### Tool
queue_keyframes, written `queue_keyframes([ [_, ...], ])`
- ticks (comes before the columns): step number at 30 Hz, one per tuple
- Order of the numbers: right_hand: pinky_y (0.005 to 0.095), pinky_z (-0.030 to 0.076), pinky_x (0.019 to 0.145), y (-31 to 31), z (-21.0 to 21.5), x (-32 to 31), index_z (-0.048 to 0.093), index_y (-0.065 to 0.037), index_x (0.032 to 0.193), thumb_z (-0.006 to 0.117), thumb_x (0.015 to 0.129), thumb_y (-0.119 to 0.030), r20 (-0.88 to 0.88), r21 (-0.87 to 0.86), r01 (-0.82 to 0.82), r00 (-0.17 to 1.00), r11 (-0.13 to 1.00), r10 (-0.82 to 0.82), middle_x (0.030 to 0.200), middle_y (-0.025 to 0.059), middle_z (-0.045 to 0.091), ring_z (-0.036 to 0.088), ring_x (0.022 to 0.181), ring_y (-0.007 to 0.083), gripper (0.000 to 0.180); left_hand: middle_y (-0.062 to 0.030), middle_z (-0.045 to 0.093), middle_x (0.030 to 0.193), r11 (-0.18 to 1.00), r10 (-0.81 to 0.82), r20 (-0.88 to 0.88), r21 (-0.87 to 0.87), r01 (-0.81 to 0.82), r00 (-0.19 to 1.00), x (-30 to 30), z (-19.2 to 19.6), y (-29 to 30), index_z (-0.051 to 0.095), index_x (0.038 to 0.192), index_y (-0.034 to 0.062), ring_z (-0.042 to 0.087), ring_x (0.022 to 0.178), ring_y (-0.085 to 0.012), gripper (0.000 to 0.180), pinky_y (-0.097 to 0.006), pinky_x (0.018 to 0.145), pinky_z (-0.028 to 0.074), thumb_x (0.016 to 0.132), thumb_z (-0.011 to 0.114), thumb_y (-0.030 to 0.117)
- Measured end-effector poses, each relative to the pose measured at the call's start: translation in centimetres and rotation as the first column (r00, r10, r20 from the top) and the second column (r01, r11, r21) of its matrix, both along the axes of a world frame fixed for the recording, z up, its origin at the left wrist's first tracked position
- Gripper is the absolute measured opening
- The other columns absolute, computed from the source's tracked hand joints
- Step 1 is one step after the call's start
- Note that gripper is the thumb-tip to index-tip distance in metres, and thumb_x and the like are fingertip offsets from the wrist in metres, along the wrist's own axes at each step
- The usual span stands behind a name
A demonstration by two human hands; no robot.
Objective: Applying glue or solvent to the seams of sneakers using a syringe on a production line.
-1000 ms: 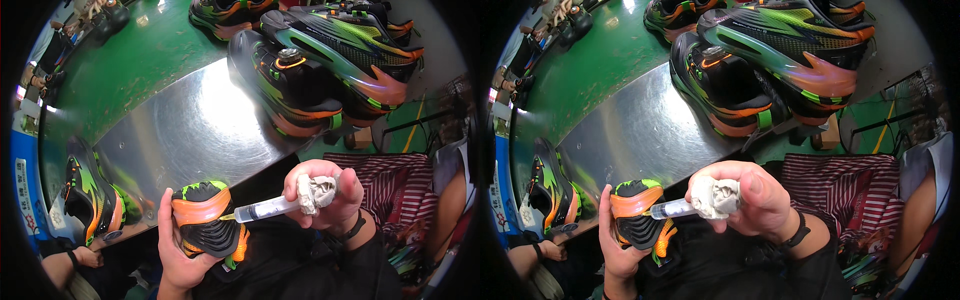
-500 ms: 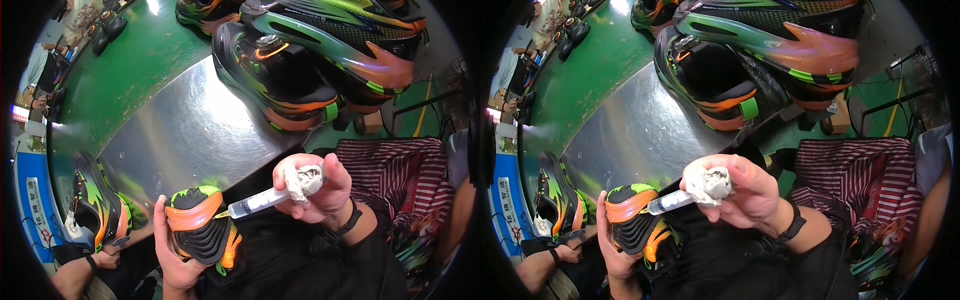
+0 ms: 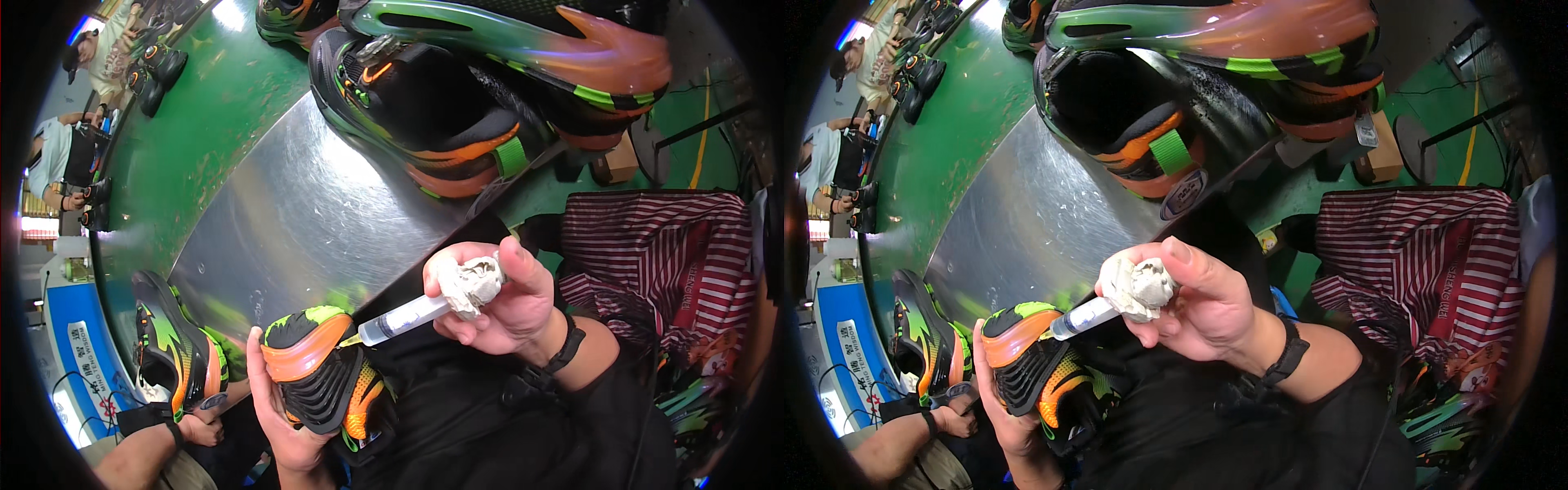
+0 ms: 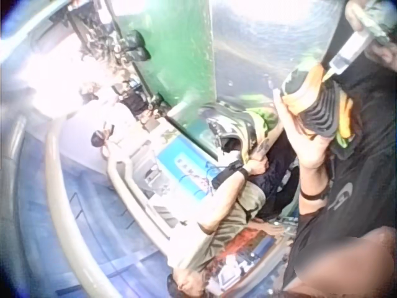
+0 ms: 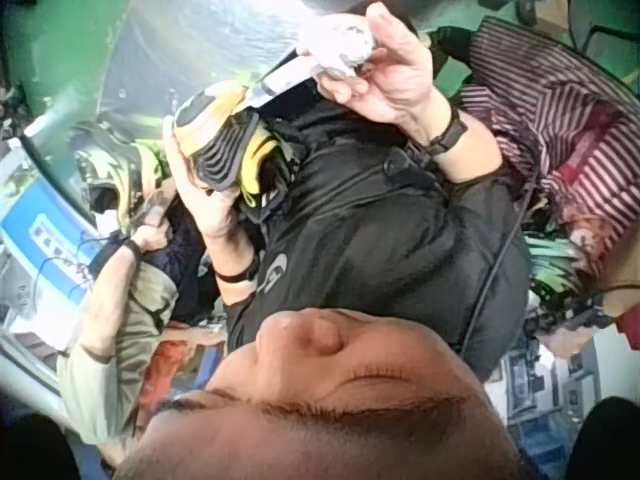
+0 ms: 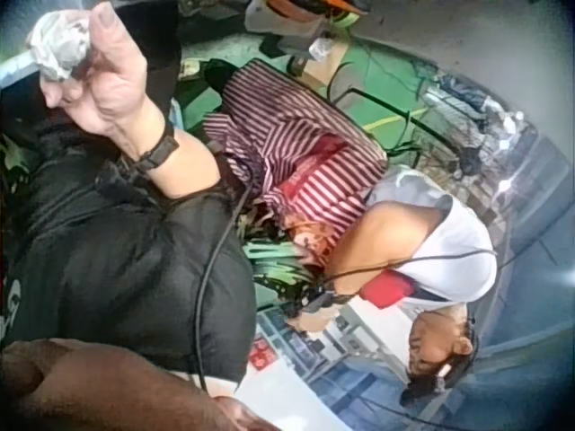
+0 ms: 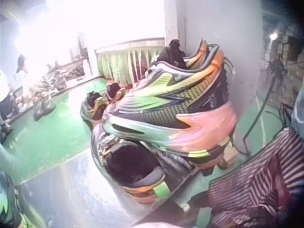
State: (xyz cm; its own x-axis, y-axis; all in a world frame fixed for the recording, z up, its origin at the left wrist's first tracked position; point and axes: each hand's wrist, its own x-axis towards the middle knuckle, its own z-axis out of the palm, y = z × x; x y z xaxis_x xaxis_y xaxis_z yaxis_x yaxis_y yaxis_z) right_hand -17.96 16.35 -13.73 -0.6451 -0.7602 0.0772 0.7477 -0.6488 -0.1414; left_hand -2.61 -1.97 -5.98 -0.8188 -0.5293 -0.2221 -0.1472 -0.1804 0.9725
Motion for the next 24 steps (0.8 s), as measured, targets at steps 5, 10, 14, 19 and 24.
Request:
queue_keyframes([
  [5, 0.0238, 0.046, 0.052, 0.3, -0.5, -0.2, 0.059, 0.008, 0.116, 0.047, 0.099, -0.044, 0.019, -0.006, -0.027, 0.999, 1.000, 0.027, 0.103, 0.0199, 0.065, 0.059, 0.059, 0.0176, 0.056, -0.0184, 0.044, 0.141, 1.000, 0.017, 0.045, -0.010, -0.017, 0.999, -0.6, 0.4, 0.4, 0.009, 0.151, -0.0043, 0.052, 0.125, -0.0291, 0.134, -0.040, 0.107, 0.040, 0.054, 0.096, 0.029],
  [10, 0.0221, 0.043, 0.051, 0.8, -0.7, -0.2, 0.060, 0.009, 0.115, 0.049, 0.098, -0.044, 0.059, -0.025, -0.030, 0.998, 0.999, 0.031, 0.099, 0.0185, 0.066, 0.061, 0.061, 0.0184, 0.056, -0.0184, 0.043, 0.141, 1.000, 0.018, 0.061, -0.009, -0.017, 0.998, -0.9, 0.4, 0.8, 0.009, 0.151, -0.0039, 0.051, 0.125, -0.0293, 0.135, -0.040, 0.106, 0.040, 0.054, 0.096, 0.031],
  [14, 0.0212, 0.042, 0.051, 0.9, -0.6, -0.4, 0.060, 0.009, 0.115, 0.050, 0.097, -0.044, 0.074, -0.044, -0.020, 0.997, 0.999, 0.023, 0.095, 0.0165, 0.066, 0.061, 0.062, 0.0178, 0.057, -0.0185, 0.043, 0.141, 1.000, 0.014, 0.024, 0.002, -0.014, 1.000, -1.1, 0.3, 0.8, 0.008, 0.151, -0.0036, 0.052, 0.124, -0.0295, 0.133, -0.040, 0.106, 0.040, 0.056, 0.095, 0.031],
  [19, 0.0204, 0.041, 0.053, 1.5, 0.0, -0.6, 0.053, 0.014, 0.116, 0.055, 0.091, -0.053, -0.099, 0.009, -0.002, 0.995, 1.000, 0.003, 0.085, 0.0135, 0.062, 0.059, 0.064, 0.0160, 0.072, -0.0191, 0.044, 0.140, 1.000, -0.005, 0.008, 0.004, 0.005, 1.000, -1.0, 0.7, 0.8, 0.010, 0.150, -0.0041, 0.052, 0.124, -0.0298, 0.130, -0.041, 0.106, 0.041, 0.058, 0.094, 0.032],
  [24, 0.0289, 0.051, 0.068, 5.0, 2.6, -1.1, 0.054, 0.012, 0.111, 0.067, 0.078, -0.064, -0.327, -0.064, 0.182, 0.925, 0.981, -0.194, 0.094, 0.0167, 0.061, 0.063, 0.075, 0.0194, 0.084, -0.0246, 0.052, 0.131, 0.994, -0.026, -0.145, -0.113, 0.009, 0.989, -1.0, 1.5, 0.5, 0.021, 0.149, -0.0005, 0.059, 0.114, -0.0344, 0.096, -0.046, 0.099, 0.049, 0.081, 0.078, 0.036],
])
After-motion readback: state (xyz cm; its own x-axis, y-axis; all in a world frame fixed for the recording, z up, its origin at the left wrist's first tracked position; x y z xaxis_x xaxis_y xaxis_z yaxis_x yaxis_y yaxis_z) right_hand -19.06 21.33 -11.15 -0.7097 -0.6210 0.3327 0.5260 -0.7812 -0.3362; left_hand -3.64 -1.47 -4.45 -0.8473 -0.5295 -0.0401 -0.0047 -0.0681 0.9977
